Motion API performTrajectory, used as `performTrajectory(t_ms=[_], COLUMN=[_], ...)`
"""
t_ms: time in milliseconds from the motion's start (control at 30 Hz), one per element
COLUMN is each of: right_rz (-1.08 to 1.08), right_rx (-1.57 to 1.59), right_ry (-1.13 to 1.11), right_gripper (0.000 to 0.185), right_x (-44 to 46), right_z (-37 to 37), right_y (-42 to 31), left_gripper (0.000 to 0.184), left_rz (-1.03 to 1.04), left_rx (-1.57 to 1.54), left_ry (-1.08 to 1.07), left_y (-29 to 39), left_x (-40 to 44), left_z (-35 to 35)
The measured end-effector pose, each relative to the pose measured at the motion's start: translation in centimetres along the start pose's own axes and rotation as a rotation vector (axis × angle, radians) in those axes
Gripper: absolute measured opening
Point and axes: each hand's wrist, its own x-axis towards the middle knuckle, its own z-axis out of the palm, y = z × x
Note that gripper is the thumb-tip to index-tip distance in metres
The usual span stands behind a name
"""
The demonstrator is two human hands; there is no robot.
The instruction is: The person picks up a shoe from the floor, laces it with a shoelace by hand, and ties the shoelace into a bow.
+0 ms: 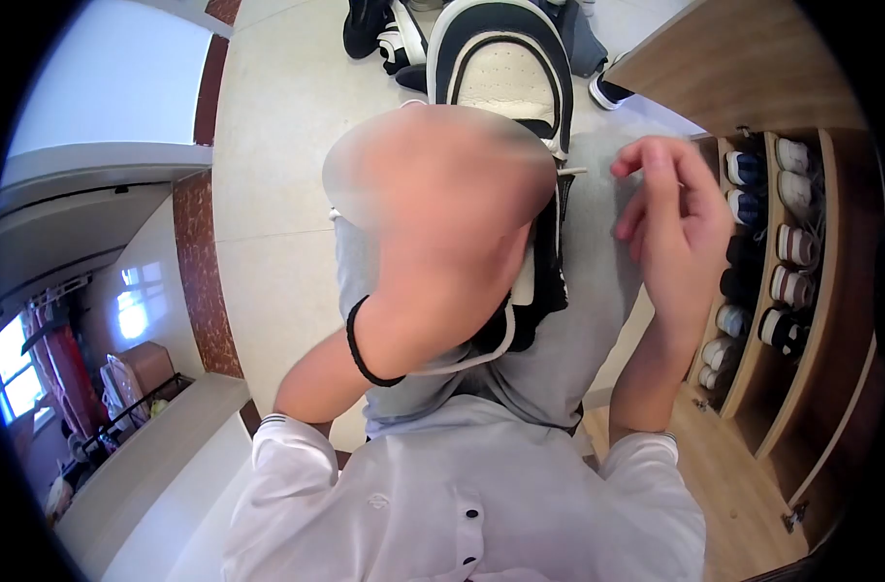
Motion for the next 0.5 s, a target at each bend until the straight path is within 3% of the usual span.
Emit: performTrajectory(t_ms=[67,200,333,433,500], right_rz=[-0.076,-0.294,-0.142,-0.239,-0.308], right_rx=[-0.257,-0.373,-0.246,-0.163,-0.168], right_ry=[-0.162,-0.225,-0.249,-0.133,0.080], right_gripper=[0.018,0.011,0.012,0.011,0.013], right_x=[0.0,0.3,0.1,0.1,0.4], right_z=[0.0,0.9,1.0,0.8,-0.2], right_y=[-0.4,-0.4,-0.2,1.4,1.8], left_gripper=[0.018,0.018,0.017,0.016,0.016], left_rz=[-0.001,-0.054,-0.062,-0.067,-0.068], left_rx=[0.028,0.033,0.094,0.132,0.134], left_ry=[-0.003,0.026,-0.038,-0.106,-0.130], left_y=[0.2,0.7,1.0,1.2,1.1], left_x=[0.1,0.2,0.2,0.3,0.3], left_z=[0.3,0.7,-0.2,-0.8,-1.1])
